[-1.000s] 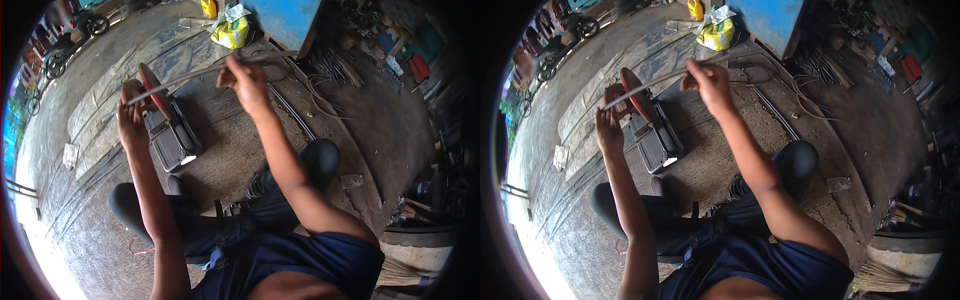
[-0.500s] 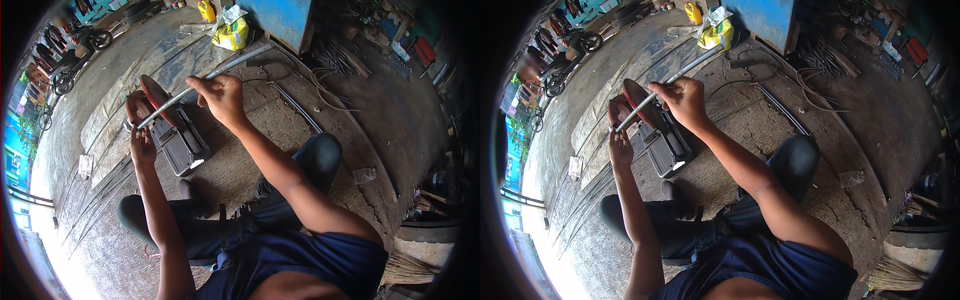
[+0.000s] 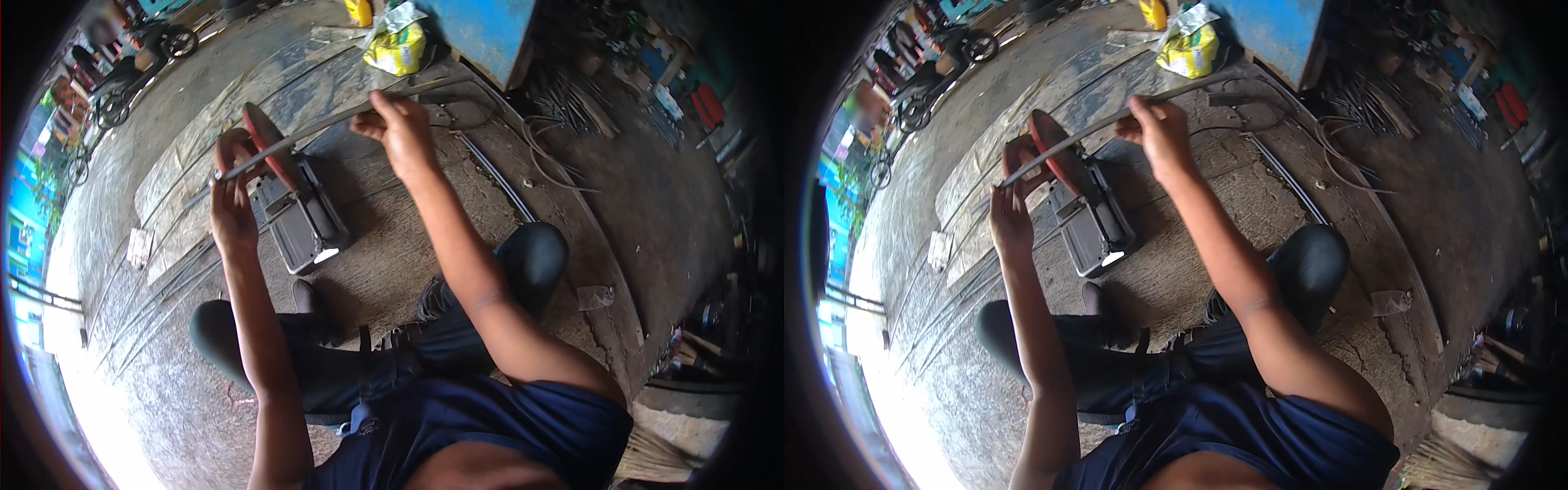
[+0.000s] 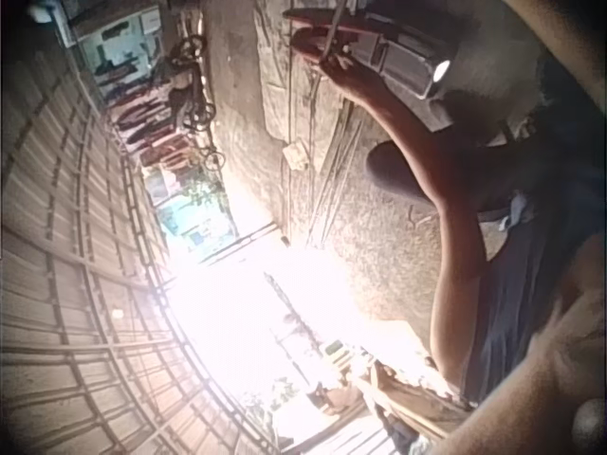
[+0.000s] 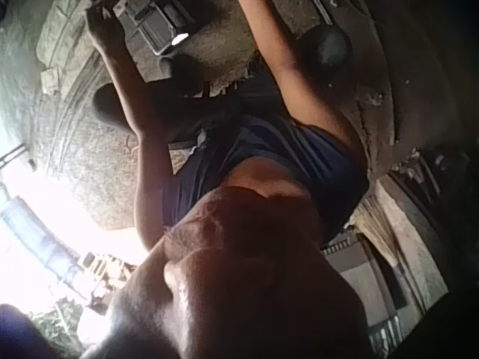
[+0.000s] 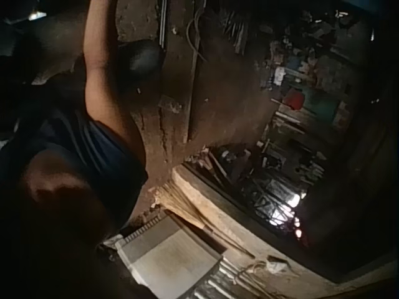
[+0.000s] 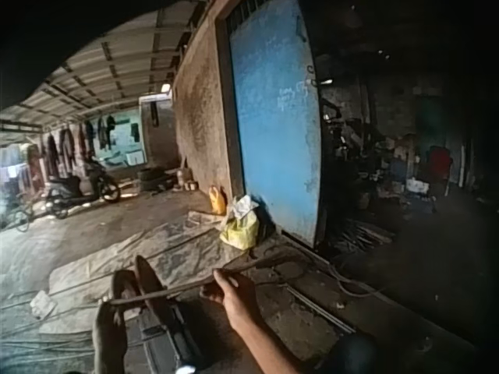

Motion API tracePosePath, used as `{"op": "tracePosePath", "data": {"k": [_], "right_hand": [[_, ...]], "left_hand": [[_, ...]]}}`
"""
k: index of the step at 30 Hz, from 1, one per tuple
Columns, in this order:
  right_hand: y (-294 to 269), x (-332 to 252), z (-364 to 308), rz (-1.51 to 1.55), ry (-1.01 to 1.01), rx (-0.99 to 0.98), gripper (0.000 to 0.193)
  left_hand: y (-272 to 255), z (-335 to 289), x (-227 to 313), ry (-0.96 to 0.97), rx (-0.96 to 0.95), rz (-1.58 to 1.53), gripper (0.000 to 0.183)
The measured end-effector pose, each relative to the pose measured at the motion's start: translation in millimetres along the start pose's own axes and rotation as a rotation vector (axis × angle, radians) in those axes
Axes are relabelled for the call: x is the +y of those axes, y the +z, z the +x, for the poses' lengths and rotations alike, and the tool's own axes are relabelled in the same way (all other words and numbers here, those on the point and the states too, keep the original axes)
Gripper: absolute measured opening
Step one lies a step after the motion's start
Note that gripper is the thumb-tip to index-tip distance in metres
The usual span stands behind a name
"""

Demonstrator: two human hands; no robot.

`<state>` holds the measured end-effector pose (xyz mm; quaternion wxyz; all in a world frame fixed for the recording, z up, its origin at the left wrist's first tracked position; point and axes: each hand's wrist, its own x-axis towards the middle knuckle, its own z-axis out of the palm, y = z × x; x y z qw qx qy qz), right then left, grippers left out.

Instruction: Cutting and grinding metal rods using a circular chop saw.

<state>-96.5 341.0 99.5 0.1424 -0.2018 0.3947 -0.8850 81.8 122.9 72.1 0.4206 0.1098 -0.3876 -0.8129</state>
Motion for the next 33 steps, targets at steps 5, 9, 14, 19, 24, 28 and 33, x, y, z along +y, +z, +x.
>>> {"op": "tracePosePath", "data": {"k": [5,9,14,19,24,28,33], "right_hand": [[-36.2,20.0,27.0,0.143,0.223,0.143,0.015],[-87.6,46.3,45.0,0.258,0.327,0.211,0.014],[-100.4,58.7,45.2,0.312,0.350,0.211,0.013],[-74.0,38.2,41.4,0.441,0.321,0.154,0.005],[-66.1,28.3,29.0,0.273,0.409,-0.029,0.013],[-58.3,31.3,21.4,0.160,0.383,-0.050,0.018],[-69.9,25.6,25.7,0.093,0.311,0.032,0.018]], "left_hand": [[27.0,-17.0,-0.1,0.262,-0.114,0.342,0.040],[54.1,-32.7,-20.6,0.162,-0.001,0.181,0.028],[59.3,-38.1,-25.8,0.145,-0.004,0.176,0.024],[50.7,-31.8,-35.9,0.152,0.020,0.063,0.029],[61.5,-40.0,-51.2,0.060,0.021,-0.106,0.028],[63.8,-40.9,-53.1,0.015,0.039,-0.154,0.029],[65.6,-42.1,-74.6,-0.053,0.057,-0.224,0.032]]}}
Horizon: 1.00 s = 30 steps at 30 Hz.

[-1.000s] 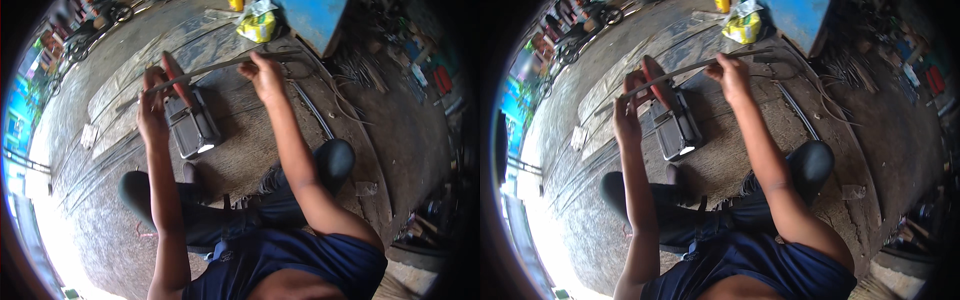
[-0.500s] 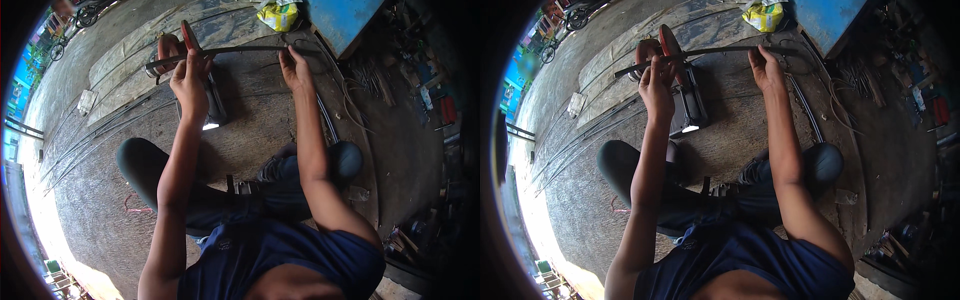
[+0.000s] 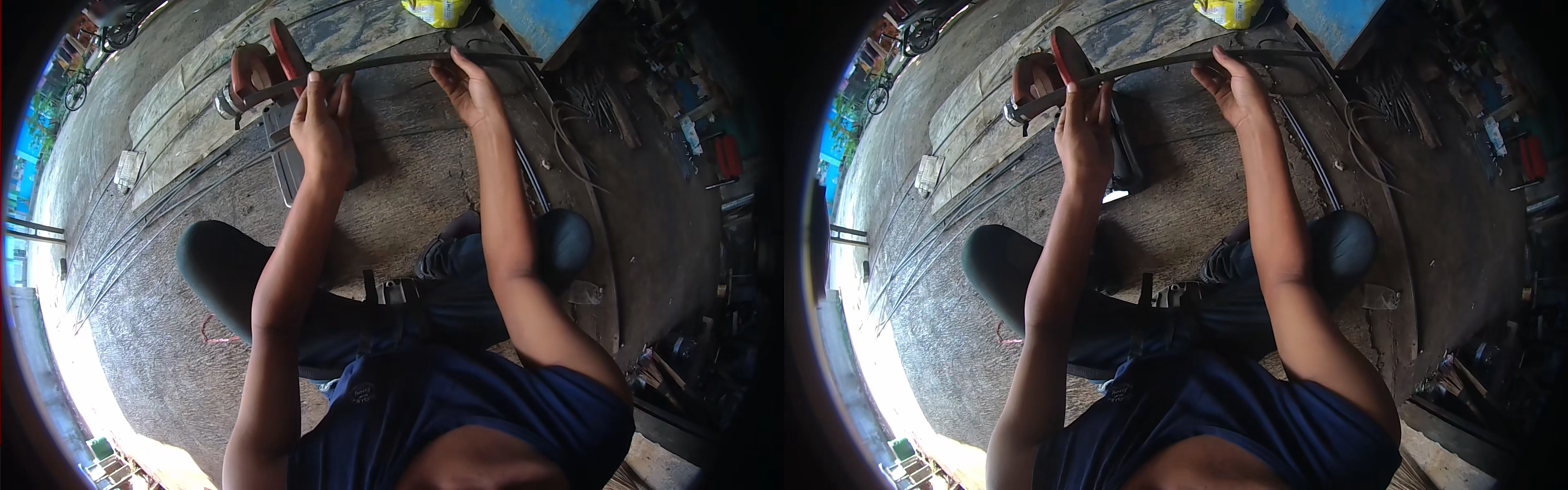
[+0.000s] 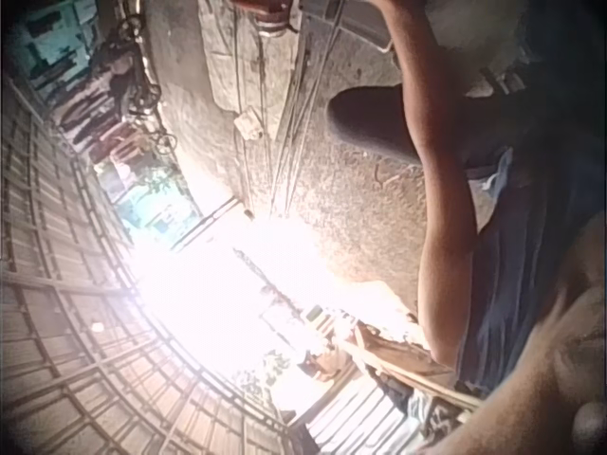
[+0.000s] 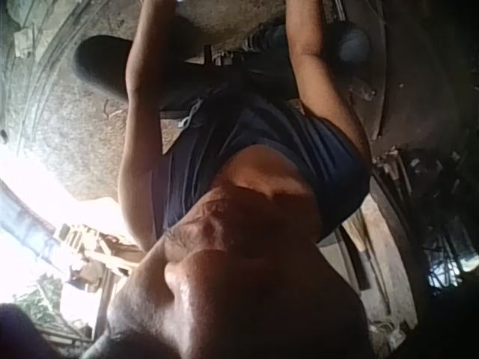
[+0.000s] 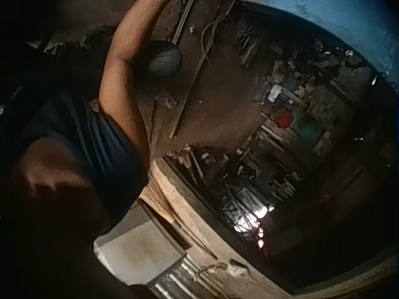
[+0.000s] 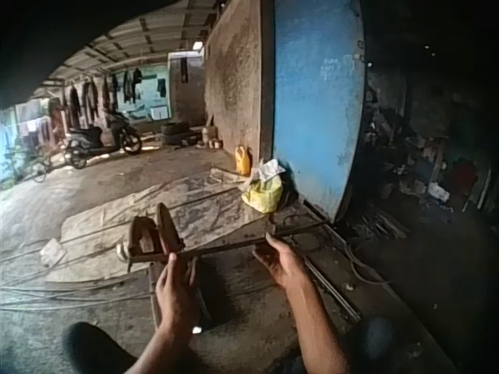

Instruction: Cutting and grinding metal rods using a circular chop saw.

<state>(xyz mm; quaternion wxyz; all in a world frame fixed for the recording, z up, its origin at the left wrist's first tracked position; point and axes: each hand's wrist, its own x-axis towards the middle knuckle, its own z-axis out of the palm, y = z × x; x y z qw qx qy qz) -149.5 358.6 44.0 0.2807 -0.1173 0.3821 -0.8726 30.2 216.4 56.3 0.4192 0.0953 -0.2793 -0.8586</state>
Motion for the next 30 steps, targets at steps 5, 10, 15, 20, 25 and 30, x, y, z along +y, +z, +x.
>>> {"op": "tracePosePath", "data": {"k": [5,10,15,20,25,30], "right_hand": [[-11.1,0.5,4.1,-0.026,-0.064,0.020,0.018],[-16.0,0.9,-1.1,-0.007,-0.090,0.034,0.018],[-14.4,-5.4,-13.4,0.004,-0.078,0.005,0.016],[-21.7,-8.9,-10.9,0.025,-0.049,0.077,0.016],[-49.8,-5.0,3.1,0.036,0.001,0.178,0.015],[-63.7,7.9,10.1,0.100,0.062,0.220,0.012]], "left_hand": [[-3.0,-2.0,-10.7,-0.049,-0.004,0.034,0.039],[-0.6,2.2,-18.8,-0.049,-0.005,0.057,0.039],[-0.6,9.5,-16.7,-0.031,-0.038,0.040,0.036],[-1.1,6.2,-21.9,-0.030,-0.036,0.052,0.032],[3.1,0.4,-33.0,-0.029,-0.053,0.036,0.023],[1.7,-0.6,-39.1,-0.035,-0.059,0.090,0.020]]}}
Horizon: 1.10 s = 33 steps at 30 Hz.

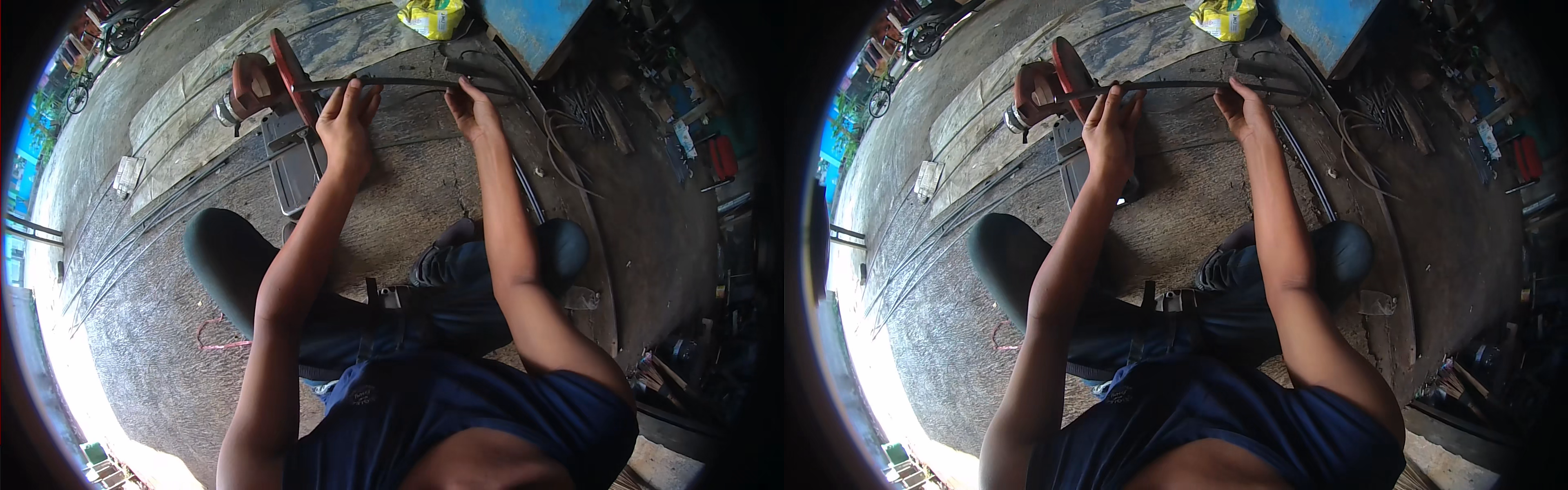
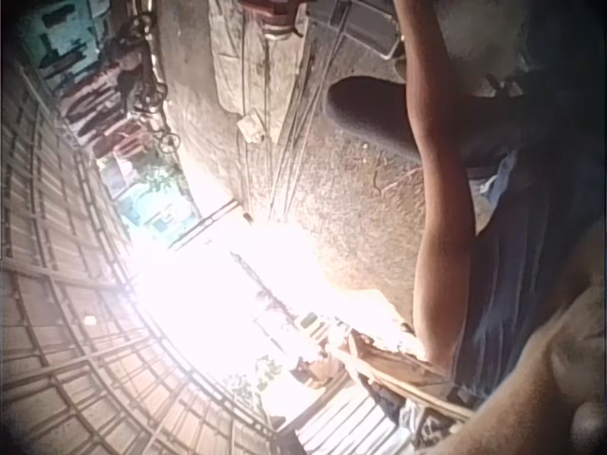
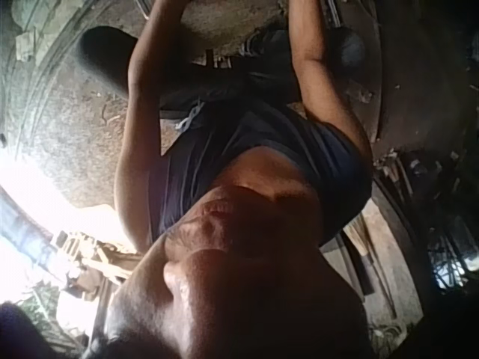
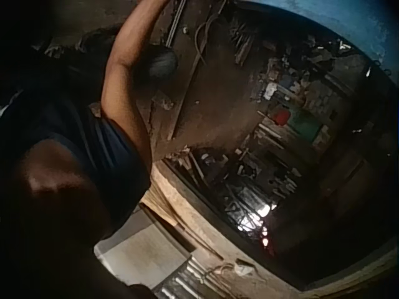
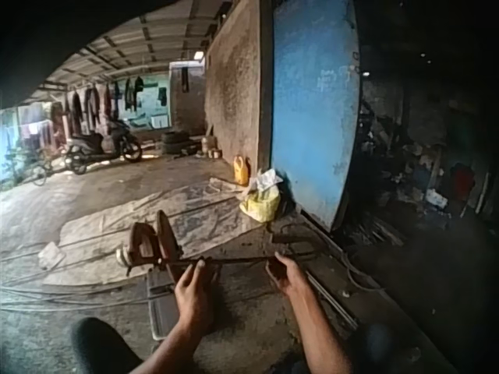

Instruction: Cutting and grinding metal rods using a circular chop saw.

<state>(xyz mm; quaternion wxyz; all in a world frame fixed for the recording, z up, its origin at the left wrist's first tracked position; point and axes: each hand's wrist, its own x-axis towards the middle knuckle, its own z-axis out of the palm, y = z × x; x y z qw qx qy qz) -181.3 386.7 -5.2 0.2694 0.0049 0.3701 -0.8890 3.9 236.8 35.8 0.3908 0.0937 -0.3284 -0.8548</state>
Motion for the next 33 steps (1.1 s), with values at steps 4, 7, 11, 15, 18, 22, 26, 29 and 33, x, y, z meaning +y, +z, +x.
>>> {"op": "tracePosePath", "data": {"k": [4,7,11,15,18,22,26,29,33], "right_hand": [[7.0,5.2,-0.3,-0.009,0.003,0.018,0.011],[16.4,4.2,-6.1,-0.012,-0.026,0.017,0.013],[34.7,8.9,-20.4,0.034,-0.071,-0.058,0.018],[68.7,22.4,-41.0,0.007,-0.130,-0.134,0.021],[78.5,24.1,-48.3,0.023,-0.172,-0.128,0.025],[75.3,4.1,-42.5,0.055,-0.326,-0.059,0.019],[68.8,-73.3,-7.8,-0.088,-0.446,-0.038,0.024],[90.3,-149.1,-0.9,-0.347,-0.689,0.139,0.022],[76.7,-228.0,29.3,-0.658,-0.797,0.098,0.022]], "left_hand": [[-3.1,3.1,4.1,0.014,0.005,-0.014,0.024],[-1.6,4.7,9.1,0.002,0.042,-0.055,0.029],[-2.2,12.4,25.3,-0.009,0.098,-0.091,0.032],[-34.7,39.6,41.0,-0.025,0.105,-0.186,0.026],[-44.0,44.6,41.5,-0.026,0.114,-0.174,0.029],[-27.3,32.6,48.3,-0.151,0.001,-0.094,0.042],[0.1,14.5,60.6,-0.153,-0.075,0.088,0.041],[-3.6,24.8,47.3,-0.185,-0.153,0.103,0.038],[3.7,33.6,10.9,-0.295,-0.178,0.269,0.036]]}}
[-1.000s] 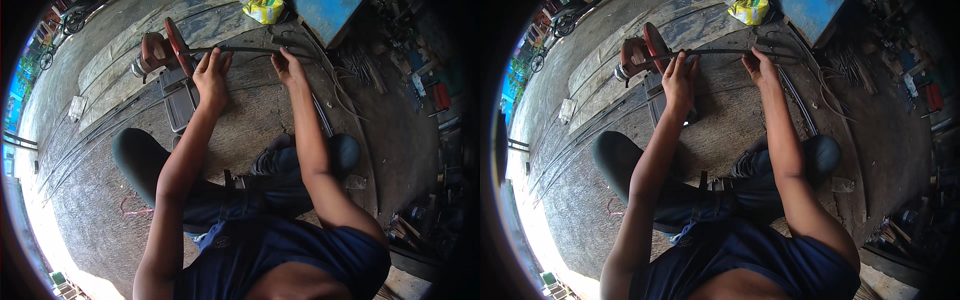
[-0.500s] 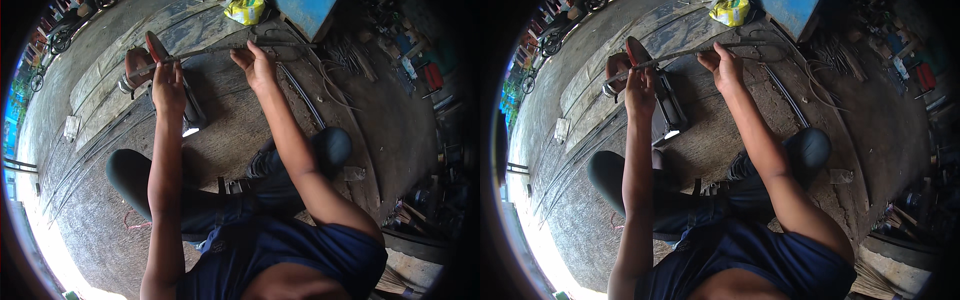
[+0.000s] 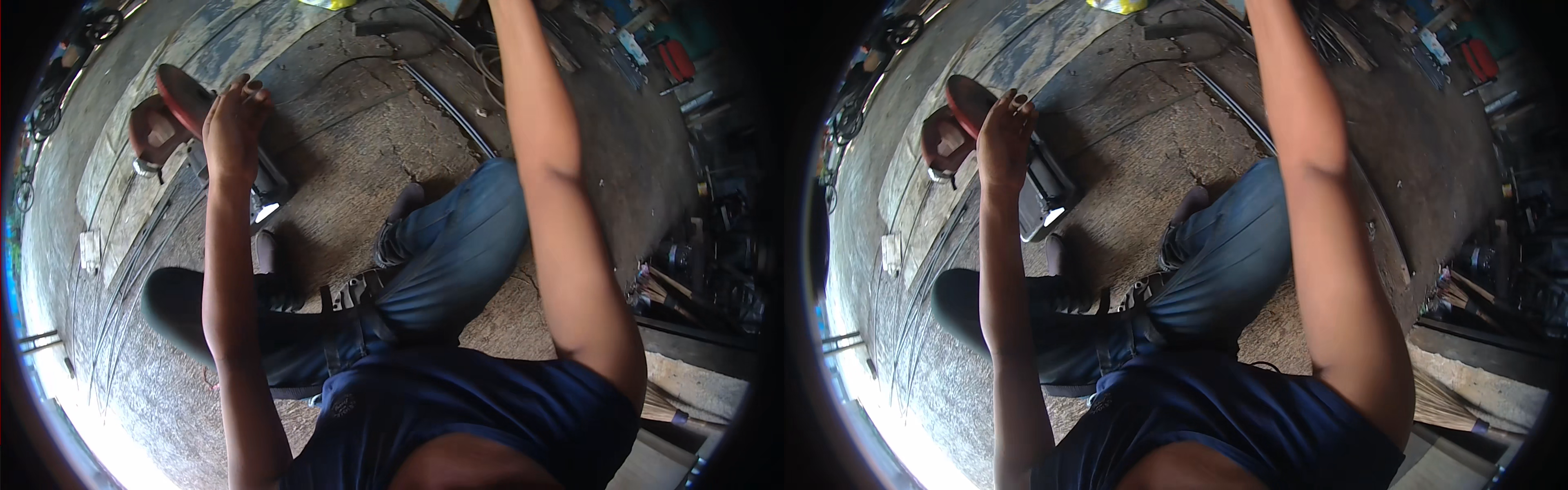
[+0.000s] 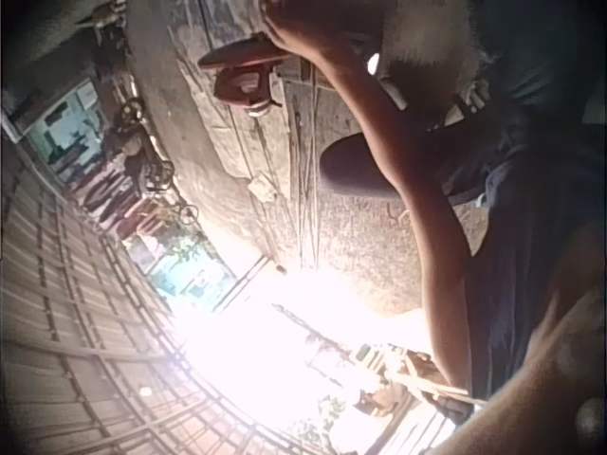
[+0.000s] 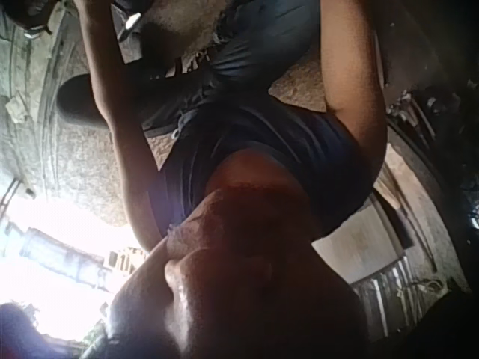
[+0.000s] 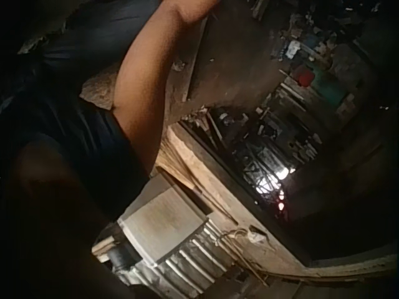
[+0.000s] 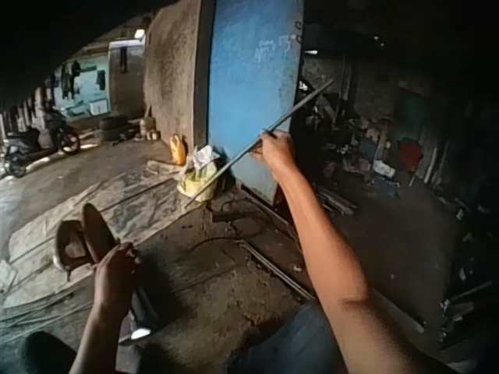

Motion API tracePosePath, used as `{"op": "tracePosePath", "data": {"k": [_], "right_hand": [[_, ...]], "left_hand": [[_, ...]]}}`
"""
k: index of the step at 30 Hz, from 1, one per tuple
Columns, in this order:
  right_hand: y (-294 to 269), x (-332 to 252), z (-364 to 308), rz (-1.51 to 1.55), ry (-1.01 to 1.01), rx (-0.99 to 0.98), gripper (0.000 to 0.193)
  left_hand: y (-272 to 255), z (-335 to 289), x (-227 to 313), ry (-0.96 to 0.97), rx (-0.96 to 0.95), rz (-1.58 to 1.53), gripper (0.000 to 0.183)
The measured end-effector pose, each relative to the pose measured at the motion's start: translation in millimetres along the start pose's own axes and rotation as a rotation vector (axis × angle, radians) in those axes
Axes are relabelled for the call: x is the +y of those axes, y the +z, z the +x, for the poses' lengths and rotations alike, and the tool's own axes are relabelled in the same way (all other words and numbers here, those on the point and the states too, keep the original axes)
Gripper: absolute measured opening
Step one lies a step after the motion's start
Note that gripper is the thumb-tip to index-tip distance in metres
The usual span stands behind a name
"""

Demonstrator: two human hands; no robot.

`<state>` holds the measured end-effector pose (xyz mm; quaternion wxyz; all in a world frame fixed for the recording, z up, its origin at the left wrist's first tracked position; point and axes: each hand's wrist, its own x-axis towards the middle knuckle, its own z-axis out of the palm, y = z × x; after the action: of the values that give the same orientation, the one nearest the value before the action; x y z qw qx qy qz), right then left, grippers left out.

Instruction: Cutting and grinding metal rods using a circular chop saw.

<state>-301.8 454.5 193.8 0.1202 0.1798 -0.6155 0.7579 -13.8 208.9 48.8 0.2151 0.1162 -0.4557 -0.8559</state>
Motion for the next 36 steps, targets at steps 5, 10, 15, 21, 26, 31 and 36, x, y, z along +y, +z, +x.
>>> {"op": "tracePosePath", "data": {"k": [5,10,15,21,26,31,36], "right_hand": [[-47.4,56.8,11.2,-0.925,-0.173,-0.174,0.027],[-73.2,160.2,-20.2,-1.166,0.180,-0.631,0.025],[-174.1,282.5,-24.8,-1.442,0.066,-0.782,0.028],[-213.9,371.4,-47.0,-1.575,0.399,-0.844,0.027],[-235.0,419.3,-44.0,-1.683,0.561,-0.914,0.029],[-259.3,452.4,-48.1,-1.756,0.662,-0.860,0.028],[-259.5,472.5,-57.4,-1.692,0.631,-0.767,0.030]], "left_hand": [[-9.6,21.7,-33.1,-0.011,-0.047,0.251,0.034],[-28.8,31.9,-70.3,-0.114,-0.039,0.505,0.029],[-33.0,41.7,-124.6,-0.104,-0.191,0.688,0.026],[-64.9,57.3,-109.2,-0.086,-0.265,0.896,0.023],[-66.3,65.7,-116.1,-0.108,-0.286,0.927,0.021],[-62.9,71.0,-157.8,-0.209,-0.264,0.898,0.021],[-66.6,69.0,-212.9,-0.325,-0.267,0.852,0.022]]}}
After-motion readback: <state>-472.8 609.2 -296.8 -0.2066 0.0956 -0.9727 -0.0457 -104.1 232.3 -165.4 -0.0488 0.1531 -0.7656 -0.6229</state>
